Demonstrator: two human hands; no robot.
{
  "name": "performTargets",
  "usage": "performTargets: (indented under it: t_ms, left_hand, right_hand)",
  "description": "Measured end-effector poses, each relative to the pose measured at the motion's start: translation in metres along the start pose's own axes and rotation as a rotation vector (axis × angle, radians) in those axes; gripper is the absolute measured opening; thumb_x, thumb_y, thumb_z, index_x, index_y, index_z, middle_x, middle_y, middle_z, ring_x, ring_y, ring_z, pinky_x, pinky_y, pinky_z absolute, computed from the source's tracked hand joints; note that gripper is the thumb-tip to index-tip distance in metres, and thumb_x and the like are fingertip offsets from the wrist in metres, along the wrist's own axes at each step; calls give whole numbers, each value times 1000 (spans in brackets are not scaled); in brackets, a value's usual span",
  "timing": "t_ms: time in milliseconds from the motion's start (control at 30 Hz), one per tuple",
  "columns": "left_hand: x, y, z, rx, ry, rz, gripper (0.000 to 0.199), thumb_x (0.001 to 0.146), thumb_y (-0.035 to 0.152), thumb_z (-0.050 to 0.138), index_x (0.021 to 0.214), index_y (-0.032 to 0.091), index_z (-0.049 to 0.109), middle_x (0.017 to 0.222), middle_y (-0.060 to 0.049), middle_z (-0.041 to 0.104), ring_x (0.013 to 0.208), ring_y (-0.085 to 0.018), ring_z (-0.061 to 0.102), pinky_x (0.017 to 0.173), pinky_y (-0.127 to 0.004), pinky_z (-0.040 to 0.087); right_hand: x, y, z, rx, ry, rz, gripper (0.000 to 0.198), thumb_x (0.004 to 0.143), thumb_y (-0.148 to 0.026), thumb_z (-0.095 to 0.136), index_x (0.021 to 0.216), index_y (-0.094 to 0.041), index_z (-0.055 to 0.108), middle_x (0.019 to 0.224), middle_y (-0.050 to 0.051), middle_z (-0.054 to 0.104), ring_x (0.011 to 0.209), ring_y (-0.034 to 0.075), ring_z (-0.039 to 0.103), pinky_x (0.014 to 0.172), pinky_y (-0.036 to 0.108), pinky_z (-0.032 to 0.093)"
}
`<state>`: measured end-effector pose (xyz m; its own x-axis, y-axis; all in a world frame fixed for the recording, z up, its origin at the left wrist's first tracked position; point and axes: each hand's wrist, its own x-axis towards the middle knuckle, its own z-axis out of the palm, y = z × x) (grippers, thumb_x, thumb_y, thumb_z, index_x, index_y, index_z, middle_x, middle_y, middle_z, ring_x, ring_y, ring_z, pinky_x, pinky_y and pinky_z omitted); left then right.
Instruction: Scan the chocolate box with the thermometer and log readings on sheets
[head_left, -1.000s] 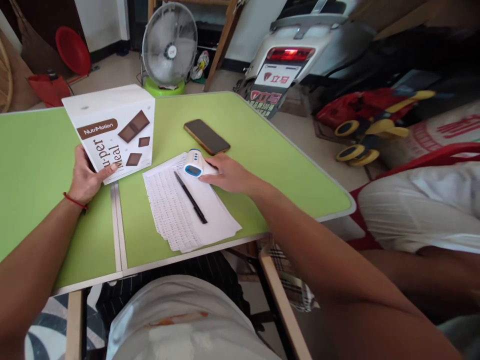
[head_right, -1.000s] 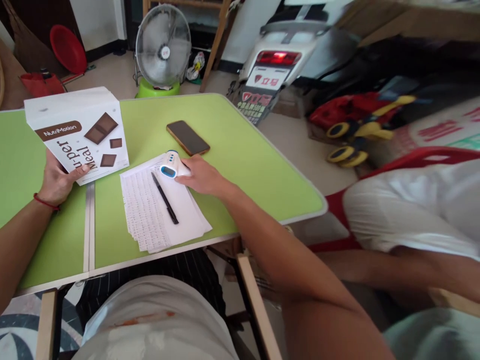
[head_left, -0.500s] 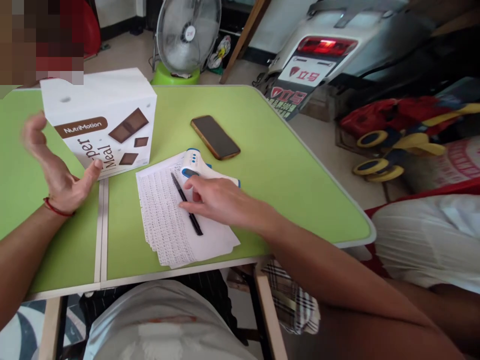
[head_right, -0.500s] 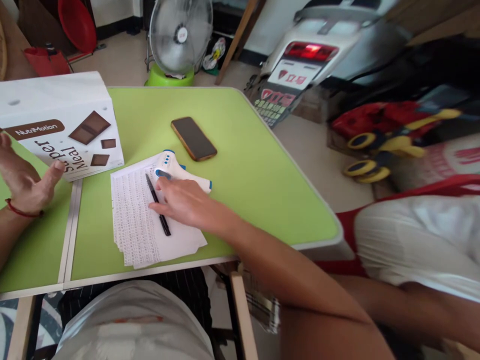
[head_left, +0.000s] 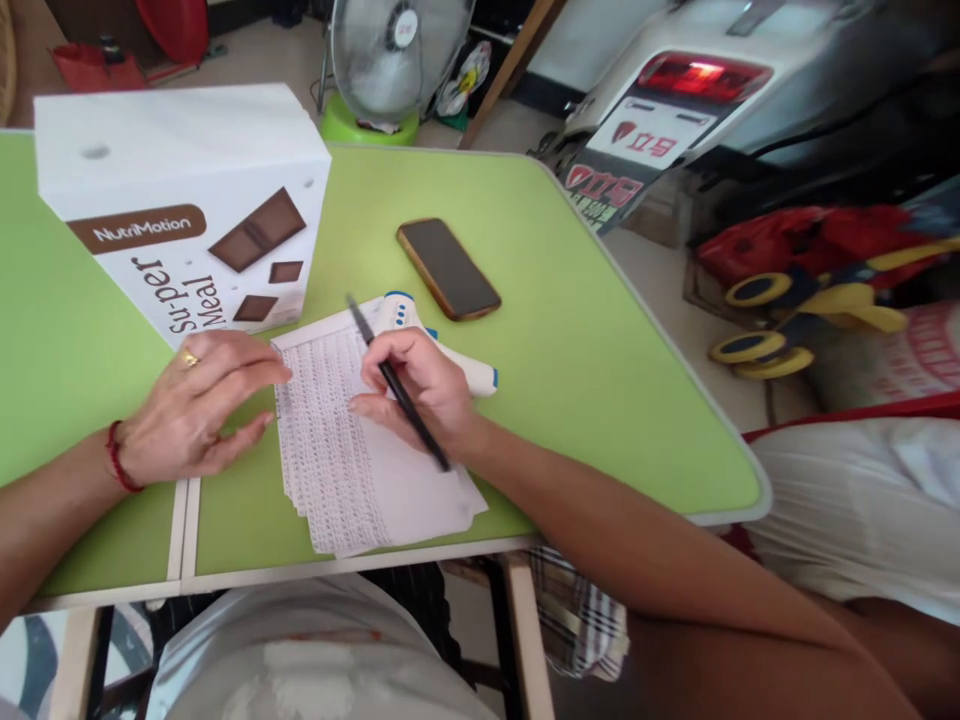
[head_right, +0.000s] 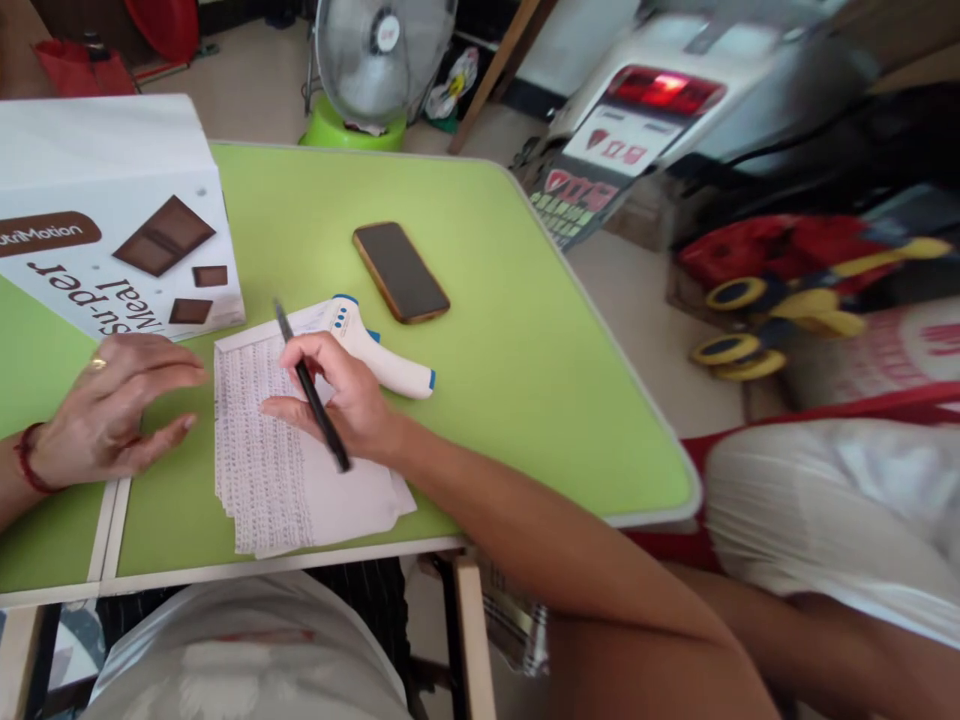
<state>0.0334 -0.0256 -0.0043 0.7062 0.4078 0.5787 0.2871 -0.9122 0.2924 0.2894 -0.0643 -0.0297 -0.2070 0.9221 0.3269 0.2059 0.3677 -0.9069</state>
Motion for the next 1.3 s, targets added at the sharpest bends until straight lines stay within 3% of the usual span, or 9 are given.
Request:
performTargets:
  t_ms: [67, 133, 233, 333, 433, 567, 833, 1300]
  left_hand:
    - [-2, -2, 2, -42, -147, -30, 39, 84, 29, 67, 123, 29, 61, 120, -7, 67, 106, -31, 62, 91, -47, 50]
    - [-4, -4, 4, -31, -276, -42, 36, 92, 31, 59, 127, 23, 58, 130, -9, 62, 116, -31, 58, 98, -48, 47]
    - [-6, -4, 6, 16, -404, 17, 38, 100, 33, 48, 132, 13, 51, 145, -14, 50, 132, -34, 44, 107, -52, 39]
    - [-7, -2, 7, 34, -457, 80, 42, 102, 36, 44, 134, 9, 47, 149, -18, 44, 140, -35, 33, 112, -55, 32]
    - [-8, -3, 9, 46, -479, 89, 47, 102, 40, 43, 136, 8, 46, 145, -18, 48, 140, -36, 33, 114, -56, 30]
    - [-10, -5, 10, 54, -483, 84, 48, 102, 43, 42, 135, 8, 47, 143, -18, 51, 140, -37, 34, 113, -57, 30]
    - [-10, -4, 11, 66, -494, 80, 52, 102, 46, 40, 138, 8, 47, 146, -18, 47, 138, -36, 35, 113, -54, 29]
    - [-7, -3, 10, 69, -513, 86, 54, 102, 50, 38, 136, 9, 49, 144, -18, 49, 133, -33, 42, 112, -54, 28]
  right_hand:
    - [-2, 1, 6, 91, 15, 47, 35, 88, -58, 55, 85, -23, 56, 65, -3, 49, 57, 12, 45, 61, 31, 44]
    - [-2, 3, 9, 188, 9, 34, 42, 92, -61, 46, 91, -22, 60, 66, -2, 54, 59, 12, 50, 62, 32, 46]
    - [1, 6, 10, 225, 26, 62, 33, 93, -50, 51, 104, -21, 63, 75, 0, 62, 65, 13, 58, 65, 32, 50]
    - [3, 9, 6, 124, 62, 113, 16, 85, -32, 62, 96, -21, 63, 78, 0, 64, 67, 11, 58, 64, 28, 49]
    - [4, 13, 5, 57, 64, 120, 9, 80, -22, 64, 87, -20, 59, 69, -4, 60, 57, 8, 51, 54, 25, 43]
    - [6, 16, 9, 55, 79, 116, 6, 82, -25, 59, 79, -20, 58, 54, -7, 50, 47, 7, 42, 46, 23, 36]
    - [8, 13, 11, -72, 184, 133, 7, 69, -18, 62, 71, -20, 56, 59, -6, 54, 49, 7, 42, 46, 23, 35]
    - [8, 10, 14, -170, 97, 36, 10, 76, -19, 58, 67, -20, 55, 60, -4, 56, 55, 9, 46, 52, 25, 37]
